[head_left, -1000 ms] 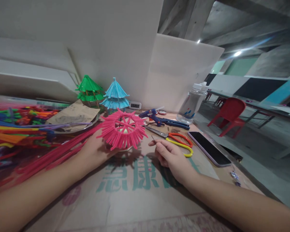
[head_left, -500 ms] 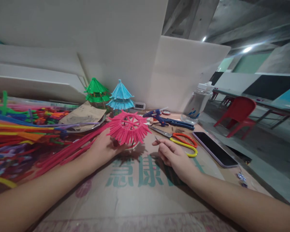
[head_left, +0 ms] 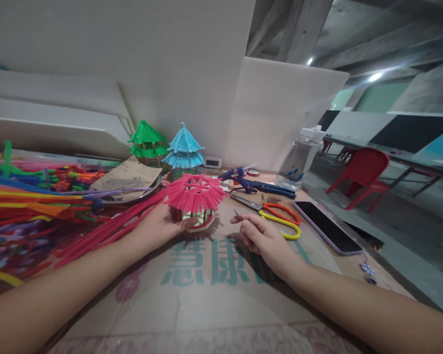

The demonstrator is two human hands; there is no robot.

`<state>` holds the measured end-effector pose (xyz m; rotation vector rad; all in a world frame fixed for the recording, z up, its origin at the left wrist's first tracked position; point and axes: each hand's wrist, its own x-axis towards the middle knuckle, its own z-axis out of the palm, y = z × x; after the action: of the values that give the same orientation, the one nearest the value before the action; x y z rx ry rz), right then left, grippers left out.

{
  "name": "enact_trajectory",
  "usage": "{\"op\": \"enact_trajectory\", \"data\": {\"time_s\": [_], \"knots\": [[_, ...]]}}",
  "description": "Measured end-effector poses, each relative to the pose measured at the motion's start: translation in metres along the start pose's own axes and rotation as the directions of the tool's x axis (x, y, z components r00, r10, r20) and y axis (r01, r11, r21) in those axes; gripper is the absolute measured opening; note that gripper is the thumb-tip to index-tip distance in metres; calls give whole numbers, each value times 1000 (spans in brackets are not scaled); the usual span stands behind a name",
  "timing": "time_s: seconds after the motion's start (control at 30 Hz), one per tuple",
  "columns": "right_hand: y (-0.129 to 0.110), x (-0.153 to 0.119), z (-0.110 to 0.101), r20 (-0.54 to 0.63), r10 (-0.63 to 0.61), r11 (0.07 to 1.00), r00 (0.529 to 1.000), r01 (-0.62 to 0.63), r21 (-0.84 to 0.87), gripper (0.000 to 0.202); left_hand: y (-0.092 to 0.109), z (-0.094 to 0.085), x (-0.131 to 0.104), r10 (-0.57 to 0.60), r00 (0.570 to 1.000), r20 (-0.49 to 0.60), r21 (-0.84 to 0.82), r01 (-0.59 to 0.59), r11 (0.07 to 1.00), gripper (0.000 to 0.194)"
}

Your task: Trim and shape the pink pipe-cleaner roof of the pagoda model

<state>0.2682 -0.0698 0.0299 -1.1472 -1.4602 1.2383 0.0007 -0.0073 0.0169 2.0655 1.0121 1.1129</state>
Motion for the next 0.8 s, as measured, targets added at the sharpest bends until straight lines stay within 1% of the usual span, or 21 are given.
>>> {"op": "enact_trajectory", "data": {"time_s": [0.07, 0.2, 0.33, 0.43, 0.53, 0.63, 0.73, 0.8], "knots": [[0, 0, 0, -5, -17, 1000, 1000, 17, -4, 60, 1, -1, 0, 0, 1000, 23, -2, 0, 1000, 38], [-2, -2, 0, 5, -49, 999, 999, 49, -6, 60, 3, -1, -1, 56, 998, -17, 78, -54, 995, 44], [-3, -3, 0, 13, -49, 999, 999, 49, -15, 64, 4, -1, 0, 56, 998, 18, 15, -56, 998, 54], [-3, -3, 0, 0, -57, 998, 998, 57, -31, 65, 6, -1, 1, 70, 997, 27, 12, -71, 997, 57], [-1, -3, 0, -3, -59, 998, 998, 59, -25, 65, 8, -2, 1, 78, 997, 22, 38, -79, 996, 49], [1, -3, -1, 20, -64, 998, 998, 65, -19, 59, 6, -1, -2, 78, 997, 12, 91, -79, 993, 39], [4, -2, -1, 18, -80, 995, 997, 81, -65, 52, 0, 1, -5, 59, 997, 39, 73, -62, 995, 27], [5, -3, -2, -7, -111, 986, 994, 109, -129, 45, -4, 3, -6, 61, 998, 10, 19, -61, 998, 24]]}}
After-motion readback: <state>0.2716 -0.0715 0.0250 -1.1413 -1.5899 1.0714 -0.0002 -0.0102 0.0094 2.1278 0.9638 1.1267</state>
